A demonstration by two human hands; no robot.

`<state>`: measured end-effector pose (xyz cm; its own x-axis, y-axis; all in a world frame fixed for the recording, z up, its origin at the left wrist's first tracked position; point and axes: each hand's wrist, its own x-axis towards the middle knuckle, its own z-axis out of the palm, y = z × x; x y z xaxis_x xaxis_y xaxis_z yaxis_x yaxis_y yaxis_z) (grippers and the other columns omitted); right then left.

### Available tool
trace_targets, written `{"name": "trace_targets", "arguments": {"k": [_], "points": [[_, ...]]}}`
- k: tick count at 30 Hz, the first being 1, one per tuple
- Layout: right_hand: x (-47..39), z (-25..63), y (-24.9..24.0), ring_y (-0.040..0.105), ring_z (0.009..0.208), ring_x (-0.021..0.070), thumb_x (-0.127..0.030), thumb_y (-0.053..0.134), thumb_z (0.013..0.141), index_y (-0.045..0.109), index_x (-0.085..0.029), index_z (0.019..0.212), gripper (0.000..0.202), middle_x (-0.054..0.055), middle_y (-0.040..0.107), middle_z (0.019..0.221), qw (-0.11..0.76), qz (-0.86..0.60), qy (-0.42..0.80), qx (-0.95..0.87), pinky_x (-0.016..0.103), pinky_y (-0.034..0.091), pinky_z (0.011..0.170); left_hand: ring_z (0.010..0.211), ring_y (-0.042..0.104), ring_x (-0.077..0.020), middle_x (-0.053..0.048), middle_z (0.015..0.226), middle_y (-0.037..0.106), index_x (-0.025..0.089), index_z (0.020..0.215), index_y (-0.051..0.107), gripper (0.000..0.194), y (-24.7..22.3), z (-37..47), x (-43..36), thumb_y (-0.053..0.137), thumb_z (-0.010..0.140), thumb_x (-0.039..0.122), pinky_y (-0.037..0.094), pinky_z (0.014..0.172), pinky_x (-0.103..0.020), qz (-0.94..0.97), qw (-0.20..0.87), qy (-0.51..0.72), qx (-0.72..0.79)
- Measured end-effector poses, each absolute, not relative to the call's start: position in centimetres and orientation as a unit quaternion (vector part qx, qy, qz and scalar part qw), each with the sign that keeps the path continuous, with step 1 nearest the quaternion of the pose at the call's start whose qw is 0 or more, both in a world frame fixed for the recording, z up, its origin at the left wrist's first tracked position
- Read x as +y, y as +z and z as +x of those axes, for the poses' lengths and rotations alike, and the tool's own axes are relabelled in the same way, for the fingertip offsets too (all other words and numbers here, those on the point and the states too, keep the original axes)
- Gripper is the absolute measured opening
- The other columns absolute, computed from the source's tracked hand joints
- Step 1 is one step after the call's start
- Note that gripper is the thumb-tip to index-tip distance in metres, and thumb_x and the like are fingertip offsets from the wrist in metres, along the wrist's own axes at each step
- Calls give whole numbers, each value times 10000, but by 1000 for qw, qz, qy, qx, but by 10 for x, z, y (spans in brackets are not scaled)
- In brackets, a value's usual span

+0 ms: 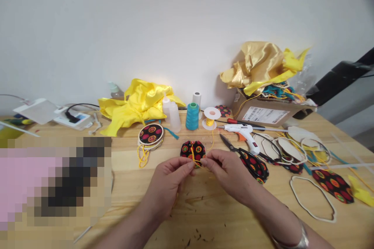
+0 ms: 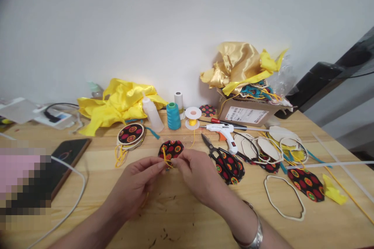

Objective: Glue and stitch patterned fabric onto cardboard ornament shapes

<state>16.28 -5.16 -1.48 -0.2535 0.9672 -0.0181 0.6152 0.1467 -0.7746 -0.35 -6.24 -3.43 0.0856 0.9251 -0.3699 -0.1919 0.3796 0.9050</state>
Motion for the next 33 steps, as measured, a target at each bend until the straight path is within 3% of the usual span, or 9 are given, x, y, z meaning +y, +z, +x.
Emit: {"name": "trace_targets", "arguments": {"k": [6,11,13,16,19,23,26,29,33], "points": [[-57,159,-16,463,567,125,-367,503,849,540,-193,683,244,-11,561,613,289,-587,237,-718,249,298,541,390,285,-10,18,595,623,142,743,691,187,-36,-3,-62,699,690,321,163,376,-167,352,640,434,527],[-70,152,-15,502,621,141,-322,487,875,561,-193,747,196,12,593,672,300,-505,159,-794,266,302,571,588,557,-99,-14,668,675,150,731,685,158,-35,-1,-64,714,674,295,397,539,-181,324,665,445,505],[-74,149,-16,511,647,151,-269,463,891,568,-180,769,184,26,609,698,283,-433,102,-850,281,308,590,612,585,-117,-14,662,675,148,733,677,163,-35,-1,-64,726,660,285,429,575,-204,296,680,454,494],[-75,147,-22,510,649,160,-161,436,886,570,-153,776,174,43,615,709,228,-327,22,-917,300,307,587,485,544,-89,-7,609,658,141,736,660,176,-35,-1,-64,729,656,281,384,466,-187,264,700,451,486],[-73,147,-26,502,642,159,-78,439,850,561,-150,763,166,39,606,700,172,-284,0,-943,307,319,585,467,530,-72,-12,606,656,136,723,648,161,-37,-1,-64,729,658,258,386,463,-176,241,717,452,472],[-73,149,-20,508,661,159,-198,480,853,573,-172,715,168,30,609,688,159,-263,56,-950,310,346,591,435,494,-51,23,524,600,151,730,644,154,-38,-2,-64,733,657,253,346,436,-147,235,716,454,476],[-73,152,-13,515,708,157,-287,476,861,576,-175,686,230,43,602,724,255,-312,154,-902,302,375,641,438,472,-41,35,518,572,148,732,654,167,-36,-1,-63,745,639,253,318,426,-139,241,708,457,482],[-68,153,-12,518,769,160,-230,434,887,571,-176,713,227,56,590,784,375,-449,222,-780,301,391,700,416,410,-20,49,507,537,139,719,668,173,-33,0,-62,753,624,256,256,393,-129,257,695,456,492],[-56,152,-19,538,762,149,-279,483,864,561,-176,814,138,32,596,806,392,-516,398,-650,274,421,693,404,362,-20,64,464,500,145,683,684,152,-31,0,-64,739,644,281,240,388,-134,291,674,447,510]]}}
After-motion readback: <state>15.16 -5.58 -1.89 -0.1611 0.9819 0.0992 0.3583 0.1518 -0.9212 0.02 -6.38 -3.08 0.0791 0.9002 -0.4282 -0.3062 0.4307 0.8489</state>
